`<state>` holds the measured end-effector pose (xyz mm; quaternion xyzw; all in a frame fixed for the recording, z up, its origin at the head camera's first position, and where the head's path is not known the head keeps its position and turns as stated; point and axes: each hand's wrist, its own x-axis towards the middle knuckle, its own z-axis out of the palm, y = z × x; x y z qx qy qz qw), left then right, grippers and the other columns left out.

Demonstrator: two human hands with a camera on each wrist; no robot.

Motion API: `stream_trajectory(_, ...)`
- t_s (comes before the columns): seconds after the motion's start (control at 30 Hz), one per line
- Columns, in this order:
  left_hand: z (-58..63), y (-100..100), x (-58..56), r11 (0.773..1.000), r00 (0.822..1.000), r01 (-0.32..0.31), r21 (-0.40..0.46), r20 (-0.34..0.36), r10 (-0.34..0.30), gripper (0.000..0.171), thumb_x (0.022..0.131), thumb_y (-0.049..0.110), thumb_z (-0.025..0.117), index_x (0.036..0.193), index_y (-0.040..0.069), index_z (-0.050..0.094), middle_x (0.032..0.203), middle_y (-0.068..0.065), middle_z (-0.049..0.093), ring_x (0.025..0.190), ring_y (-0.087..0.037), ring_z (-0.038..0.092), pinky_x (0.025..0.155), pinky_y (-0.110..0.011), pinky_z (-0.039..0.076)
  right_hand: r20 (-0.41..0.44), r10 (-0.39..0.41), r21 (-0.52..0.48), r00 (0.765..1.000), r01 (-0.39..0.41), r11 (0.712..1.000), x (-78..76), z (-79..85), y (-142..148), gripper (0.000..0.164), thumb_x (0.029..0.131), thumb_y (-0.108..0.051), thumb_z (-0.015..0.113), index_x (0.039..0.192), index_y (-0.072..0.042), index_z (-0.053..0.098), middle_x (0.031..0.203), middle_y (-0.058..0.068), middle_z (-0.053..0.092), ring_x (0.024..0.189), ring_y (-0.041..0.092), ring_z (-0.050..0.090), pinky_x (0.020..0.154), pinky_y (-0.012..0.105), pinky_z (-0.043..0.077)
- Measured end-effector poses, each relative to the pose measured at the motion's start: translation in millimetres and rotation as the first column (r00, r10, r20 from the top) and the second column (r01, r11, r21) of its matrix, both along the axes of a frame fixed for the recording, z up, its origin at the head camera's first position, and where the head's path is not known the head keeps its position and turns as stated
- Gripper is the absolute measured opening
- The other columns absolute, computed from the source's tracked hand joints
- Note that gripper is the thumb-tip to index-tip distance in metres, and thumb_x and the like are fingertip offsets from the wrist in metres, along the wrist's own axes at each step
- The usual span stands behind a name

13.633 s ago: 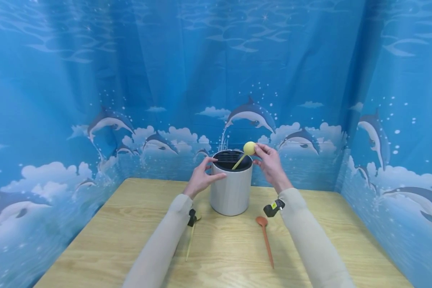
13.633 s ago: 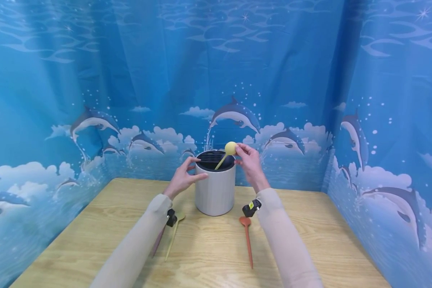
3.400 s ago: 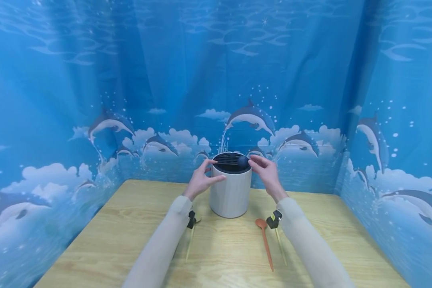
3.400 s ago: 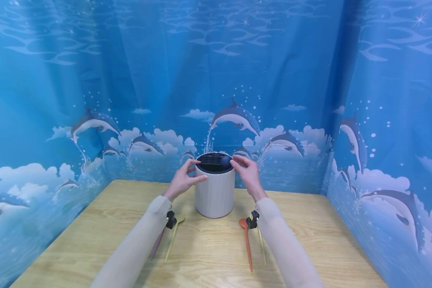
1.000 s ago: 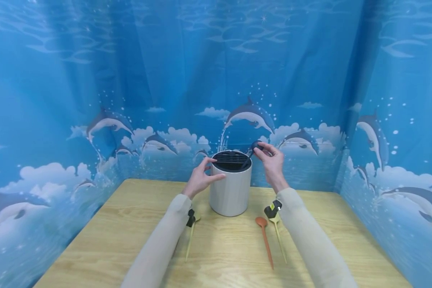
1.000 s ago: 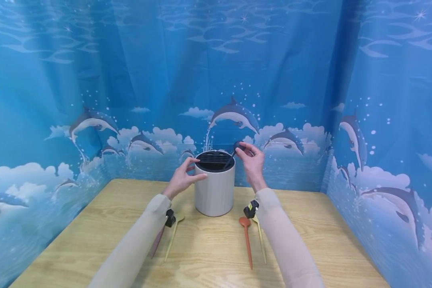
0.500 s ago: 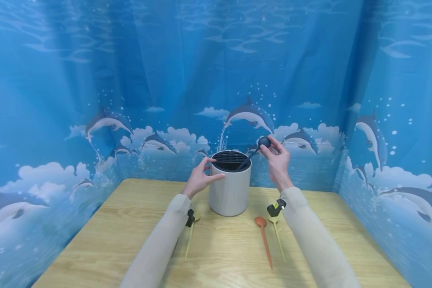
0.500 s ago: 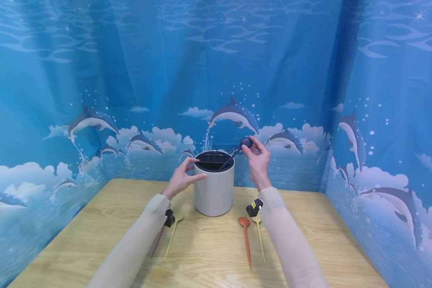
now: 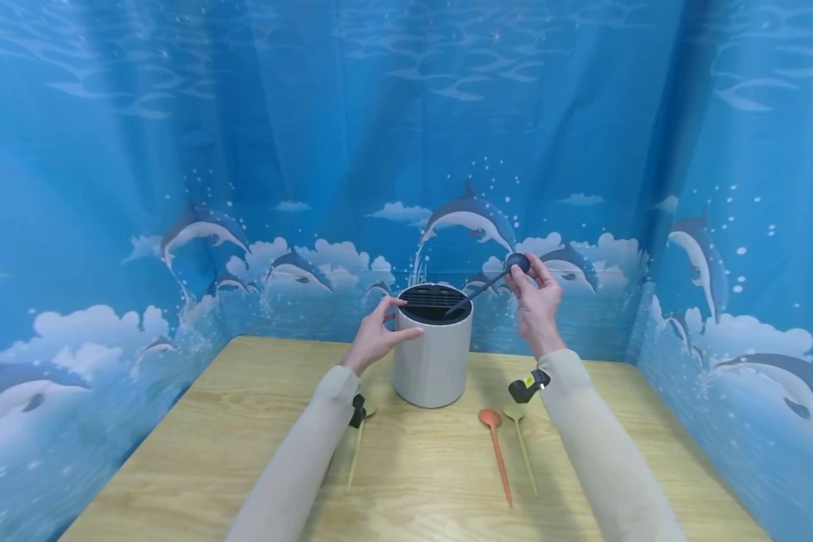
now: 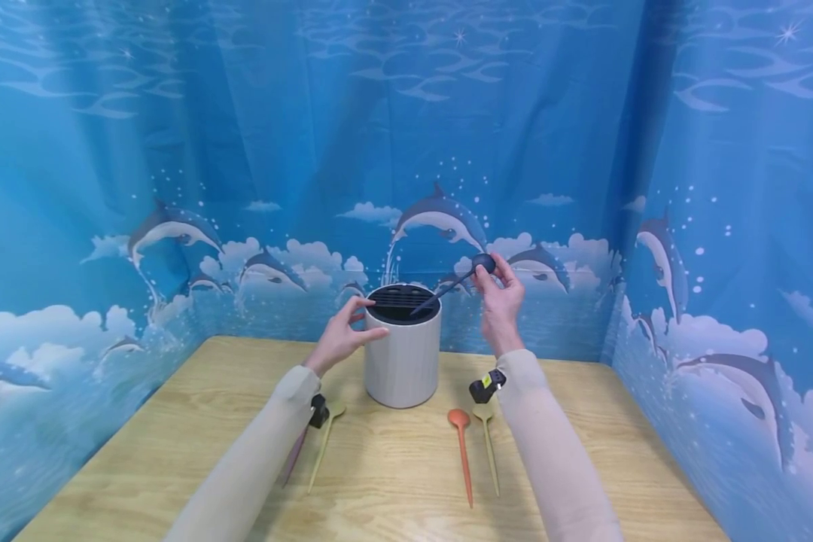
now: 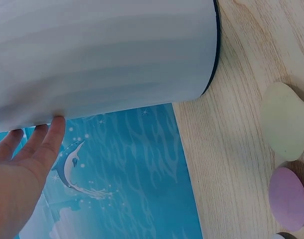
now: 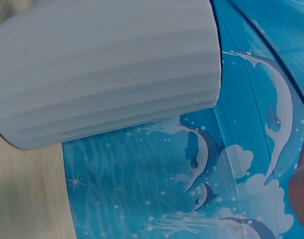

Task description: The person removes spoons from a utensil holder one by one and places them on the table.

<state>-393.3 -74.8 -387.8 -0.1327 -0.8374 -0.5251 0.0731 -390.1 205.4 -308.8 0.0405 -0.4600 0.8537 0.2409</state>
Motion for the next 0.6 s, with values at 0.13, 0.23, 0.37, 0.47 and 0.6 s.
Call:
stream_trajectory(0.13, 0.1, 1.8, -1.3, 1.0, 1.0, -0.002, -0.003, 0.001, 0.002, 0.076, 0.068, 0.067, 0.077, 0.131, 0.035, 0.049, 0.157, -0.002, 0.036, 0.139, -0.032, 0.042, 0.105, -0.06, 0.043, 0.025, 0.055, -0.033, 0.998, -0.055, 0.998, 0.8, -0.9, 3.7, 0.051, 0.089, 0.003, 0.065, 0.138, -0.001, 0.053, 0.104, 0.007, 0.046, 0.099, 0.015, 0.066, 0.087, 0.022, 0.056)
stream_trajectory(0.23, -0.8, 2.3, -1.4, 1.0, 1.0, 0.004, -0.005, -0.002, -0.004, 0.077, 0.068, 0.068, 0.076, 0.131, 0.034, 0.048, 0.157, -0.003, 0.036, 0.139, -0.032, 0.042, 0.105, -0.061, 0.043, 0.055, 0.118, -0.038, 0.992, -0.116, 0.993, 2.3, -4.4, 6.1, 0.053, 0.09, 0.001, 0.065, 0.141, -0.002, 0.05, 0.103, 0.007, 0.048, 0.094, 0.015, 0.068, 0.084, 0.023, 0.058)
stream_trajectory(0.37, -1.8, 0.6, 0.8, 1.0, 1.0, -0.002, -0.006, -0.004, 0.002, 0.078, 0.068, 0.068, 0.076, 0.132, 0.034, 0.048, 0.157, -0.003, 0.036, 0.14, -0.032, 0.042, 0.104, -0.061, 0.043, 0.084, 0.223, -0.019, 0.971, -0.222, 0.975, 4.7, -11.1, 8.0, 0.046, 0.092, 0.0, 0.063, 0.137, -0.008, 0.055, 0.105, 0.006, 0.052, 0.096, 0.016, 0.068, 0.084, 0.024, 0.058)
stream_trajectory(0.47, -1.6, -1.0, 2.4, 1.0, 1.0, -0.009, -0.009, -0.001, 0.009, 0.078, 0.068, 0.068, 0.077, 0.132, 0.034, 0.048, 0.156, -0.002, 0.037, 0.14, -0.031, 0.042, 0.105, -0.06, 0.043, 0.105, 0.268, 0.008, 0.958, -0.271, 0.963, 6.2, -15.5, 9.4, 0.041, 0.092, -0.002, 0.063, 0.132, -0.01, 0.06, 0.109, 0.005, 0.056, 0.1, 0.016, 0.068, 0.086, 0.025, 0.058)
stream_trajectory(0.6, 1.3, 0.3, 1.4, 1.0, 1.0, 0.002, -0.006, 0.001, -0.002, 0.078, 0.068, 0.068, 0.077, 0.132, 0.035, 0.048, 0.157, -0.002, 0.036, 0.14, -0.031, 0.041, 0.105, -0.06, 0.044, 0.114, 0.295, 0.054, 0.949, -0.303, 0.952, 7.7, -17.8, 15.8, 0.042, 0.093, -0.002, 0.063, 0.135, -0.007, 0.058, 0.111, 0.003, 0.062, 0.099, 0.016, 0.069, 0.086, 0.024, 0.057)
